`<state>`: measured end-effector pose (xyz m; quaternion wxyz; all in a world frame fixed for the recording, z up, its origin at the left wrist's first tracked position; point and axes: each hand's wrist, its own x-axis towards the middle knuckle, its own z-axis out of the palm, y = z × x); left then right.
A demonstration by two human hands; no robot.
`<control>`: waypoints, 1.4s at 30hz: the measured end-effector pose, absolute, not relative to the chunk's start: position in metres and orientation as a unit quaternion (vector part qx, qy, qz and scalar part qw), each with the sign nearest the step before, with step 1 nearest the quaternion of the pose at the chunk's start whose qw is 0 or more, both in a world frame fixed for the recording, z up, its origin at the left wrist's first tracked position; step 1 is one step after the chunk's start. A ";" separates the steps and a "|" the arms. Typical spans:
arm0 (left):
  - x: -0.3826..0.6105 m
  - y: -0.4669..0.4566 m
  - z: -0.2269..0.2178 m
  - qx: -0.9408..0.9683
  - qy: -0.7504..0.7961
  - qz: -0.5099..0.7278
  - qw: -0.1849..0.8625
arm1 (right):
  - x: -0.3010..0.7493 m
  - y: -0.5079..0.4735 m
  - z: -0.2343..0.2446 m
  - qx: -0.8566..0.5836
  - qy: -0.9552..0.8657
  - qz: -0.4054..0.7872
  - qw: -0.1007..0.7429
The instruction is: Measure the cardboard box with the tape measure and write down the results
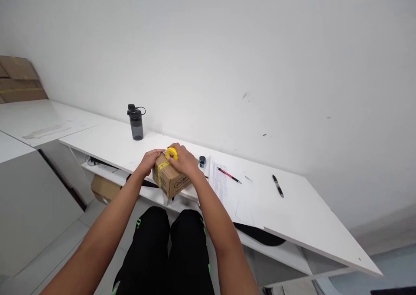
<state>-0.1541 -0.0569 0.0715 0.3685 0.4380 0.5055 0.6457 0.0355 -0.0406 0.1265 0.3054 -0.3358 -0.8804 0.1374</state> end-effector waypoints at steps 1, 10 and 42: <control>-0.154 -0.057 0.071 0.439 0.506 0.646 0.366 | 0.044 -0.045 0.126 -0.341 -0.877 0.137 0.310; -0.152 -0.057 0.072 0.434 0.496 0.652 0.374 | 0.126 -0.089 0.115 -0.400 -0.827 0.184 0.350; -0.179 -0.069 0.077 0.392 0.559 0.581 0.443 | 0.049 -0.065 0.031 -0.375 -0.510 0.370 0.680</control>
